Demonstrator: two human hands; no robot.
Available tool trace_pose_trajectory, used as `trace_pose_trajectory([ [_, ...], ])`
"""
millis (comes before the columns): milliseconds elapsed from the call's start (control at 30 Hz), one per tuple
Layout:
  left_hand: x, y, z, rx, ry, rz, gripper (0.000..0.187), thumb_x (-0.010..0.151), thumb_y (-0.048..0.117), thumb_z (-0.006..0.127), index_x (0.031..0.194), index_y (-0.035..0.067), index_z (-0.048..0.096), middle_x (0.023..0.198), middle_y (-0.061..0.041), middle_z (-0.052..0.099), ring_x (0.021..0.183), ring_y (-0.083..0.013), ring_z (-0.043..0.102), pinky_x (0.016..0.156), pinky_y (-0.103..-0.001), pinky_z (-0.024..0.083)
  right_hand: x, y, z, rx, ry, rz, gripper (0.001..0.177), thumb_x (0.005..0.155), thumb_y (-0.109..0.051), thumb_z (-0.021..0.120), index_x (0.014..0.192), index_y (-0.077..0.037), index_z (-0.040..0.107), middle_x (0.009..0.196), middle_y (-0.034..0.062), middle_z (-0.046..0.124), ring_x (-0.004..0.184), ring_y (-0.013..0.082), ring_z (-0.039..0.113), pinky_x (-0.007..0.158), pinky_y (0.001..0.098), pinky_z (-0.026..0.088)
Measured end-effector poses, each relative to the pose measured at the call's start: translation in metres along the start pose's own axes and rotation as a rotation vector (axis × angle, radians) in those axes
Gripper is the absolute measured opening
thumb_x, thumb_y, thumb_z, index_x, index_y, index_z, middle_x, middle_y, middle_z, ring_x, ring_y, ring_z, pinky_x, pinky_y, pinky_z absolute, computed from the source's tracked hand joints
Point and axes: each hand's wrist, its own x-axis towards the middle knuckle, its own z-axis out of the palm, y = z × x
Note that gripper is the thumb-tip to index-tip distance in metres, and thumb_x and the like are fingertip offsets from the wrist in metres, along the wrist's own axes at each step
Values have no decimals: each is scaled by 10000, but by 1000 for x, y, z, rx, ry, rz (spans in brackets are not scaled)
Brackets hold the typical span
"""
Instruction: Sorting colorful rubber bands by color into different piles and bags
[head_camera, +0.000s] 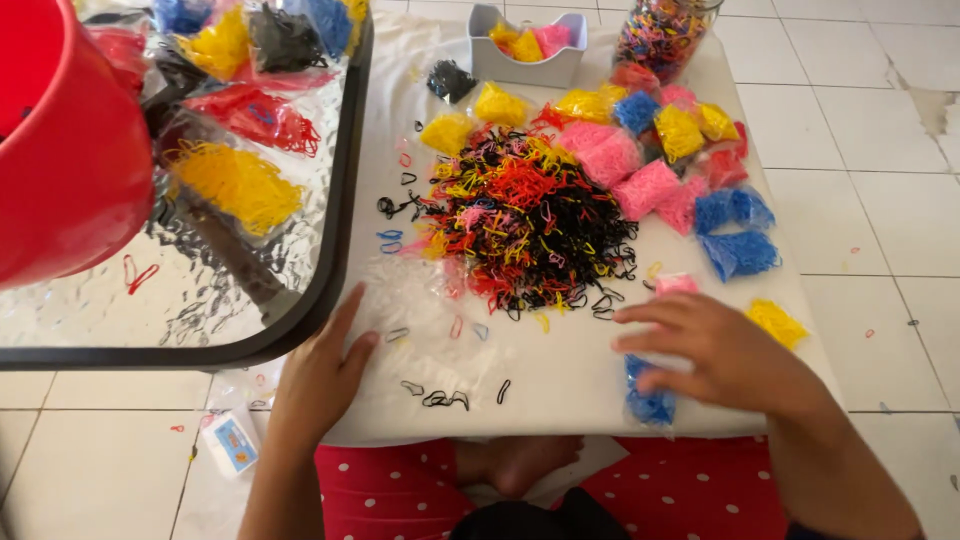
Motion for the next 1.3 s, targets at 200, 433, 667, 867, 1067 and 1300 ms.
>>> trace_pose_trajectory([
  [200,-64,23,18,-186,270,361,270,920,155,668,1177,86,711,1379,-147,639,1334,-306,584,1134,-422,442,-52,4,48,-57,-34,178,406,890,-527,664,1244,-332,703,1489,9,561,1288,281,558,1012,485,427],
  [433,-94,13,135,-102,-996,309,321,957,279,597,1267,214,651,1286,-4,686,1199,-248,620,1033,-385,435,-14,25,48,-294,144,316,396,920,-478,627,1245,-264,703,1439,26,620,1255,263,596,1025,439,427],
  [667,-146,-143,336,556,-732,177,421,936,479,503,1320,320,570,1387,-166,430,1231,-494,418,1134,-637,262,-22,36,29,-578,254,421,546,1010,-470,534,1453,-165,628,1542,50,597,1390,283,566,1105,468,403],
  [867,-131,-112,343,555,-751,-16,330,979,309,492,1279,229,606,1287,-79,583,1226,-347,529,1016,-583,398,-82,33,28,-360,396,640,457,997,-275,648,1383,-36,691,1485,229,626,1365,372,580,1106,516,442],
  [1067,-119,-68,343,463,-880,-129,619,1034,458,320,1617,453,112,1677,-107,73,1521,-537,-17,1060,-904,71,-121,20,75,-64,359,1108,609,950,-361,560,1507,-116,517,1637,249,348,1493,379,326,1179,460,250],
  [1300,-123,-125,420,518,-469,137,412,950,240,421,1330,267,578,1191,-160,623,1087,-458,559,802,-724,435,-95,19,57,-87,585,882,324,994,-51,591,1290,-11,717,1419,206,651,1329,272,599,1171,366,413],
])
